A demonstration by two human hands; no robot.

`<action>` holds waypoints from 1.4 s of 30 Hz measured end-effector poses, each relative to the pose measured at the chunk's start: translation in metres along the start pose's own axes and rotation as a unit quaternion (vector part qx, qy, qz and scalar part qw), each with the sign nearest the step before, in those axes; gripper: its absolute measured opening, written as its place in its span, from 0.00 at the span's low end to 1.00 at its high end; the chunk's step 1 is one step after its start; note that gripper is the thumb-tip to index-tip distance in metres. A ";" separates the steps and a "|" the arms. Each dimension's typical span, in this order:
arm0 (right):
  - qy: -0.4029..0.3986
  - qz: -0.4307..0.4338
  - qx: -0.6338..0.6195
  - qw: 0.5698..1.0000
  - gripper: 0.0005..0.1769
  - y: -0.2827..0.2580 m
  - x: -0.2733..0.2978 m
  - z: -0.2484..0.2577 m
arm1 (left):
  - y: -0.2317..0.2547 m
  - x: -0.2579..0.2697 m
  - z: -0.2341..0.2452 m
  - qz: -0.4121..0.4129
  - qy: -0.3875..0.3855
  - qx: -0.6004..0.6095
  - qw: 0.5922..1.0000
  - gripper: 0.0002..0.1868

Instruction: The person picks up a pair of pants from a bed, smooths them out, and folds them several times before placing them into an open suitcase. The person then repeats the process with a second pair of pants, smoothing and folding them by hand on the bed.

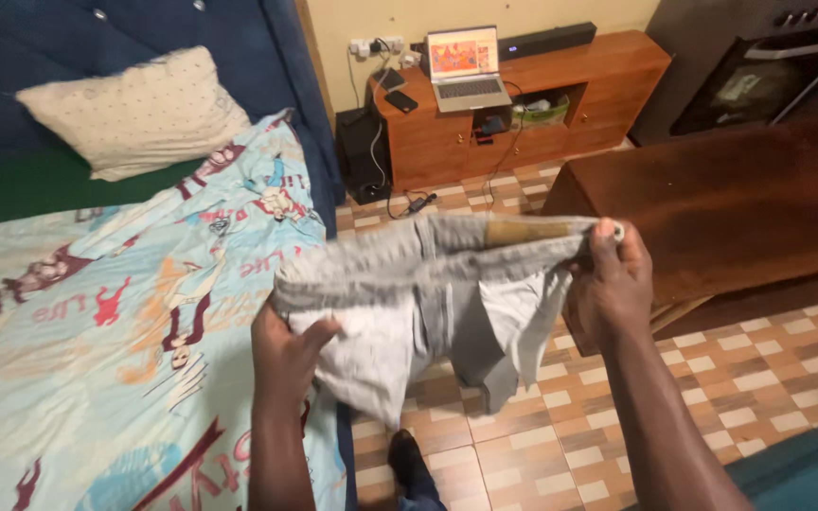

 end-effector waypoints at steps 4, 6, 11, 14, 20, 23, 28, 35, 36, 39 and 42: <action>-0.039 0.018 0.026 0.999 0.12 0.021 -0.033 -0.065 | -0.012 -0.064 -0.008 -0.012 0.080 -0.159 0.984 0.22; -0.031 0.091 0.160 0.982 0.12 0.033 -0.051 -0.099 | -0.032 -0.082 -0.021 0.003 0.110 -0.125 0.986 0.23; -0.147 0.108 0.196 0.963 0.09 0.091 -0.045 -0.192 | -0.039 -0.113 -0.082 -0.005 0.059 0.018 0.998 0.23; -0.191 0.025 0.199 0.961 0.09 0.117 -0.051 -0.228 | -0.009 -0.131 -0.105 -0.035 0.030 0.057 0.997 0.20; -0.301 -0.009 0.249 0.921 0.09 0.137 -0.096 -0.273 | -0.013 -0.182 -0.118 -0.058 -0.049 -0.046 0.996 0.18; -0.352 0.096 0.339 0.867 0.11 0.135 -0.117 -0.299 | -0.017 -0.203 -0.113 -0.183 0.074 -0.070 0.978 0.20; -0.399 0.369 0.432 0.720 0.16 0.154 -0.160 -0.342 | -0.123 -0.287 -0.113 0.079 0.201 0.480 0.850 0.24; -0.490 0.269 0.335 0.758 0.66 0.281 -0.253 -0.327 | -0.106 -0.363 -0.059 -0.122 0.459 0.061 0.878 0.27; -0.525 0.184 0.357 0.750 0.83 0.315 -0.258 -0.315 | -0.087 -0.365 -0.053 -0.165 0.484 0.014 0.859 0.28; -0.550 0.201 0.302 0.752 0.76 0.373 -0.251 -0.290 | -0.053 -0.364 -0.039 -0.157 0.512 0.175 0.826 0.27; -0.428 0.086 0.455 0.776 0.61 0.452 -0.276 -0.276 | -0.036 -0.358 -0.027 -0.104 0.479 0.409 0.770 0.28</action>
Point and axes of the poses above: each hand's wrist, its own x-axis away from the middle knuckle, its own z-axis out of the back of the hand, y = z × x, the point moved 7 cm from there along -x, towards the middle knuckle, and after that the axes turned 5 degrees about y, right-handed, at the moved point
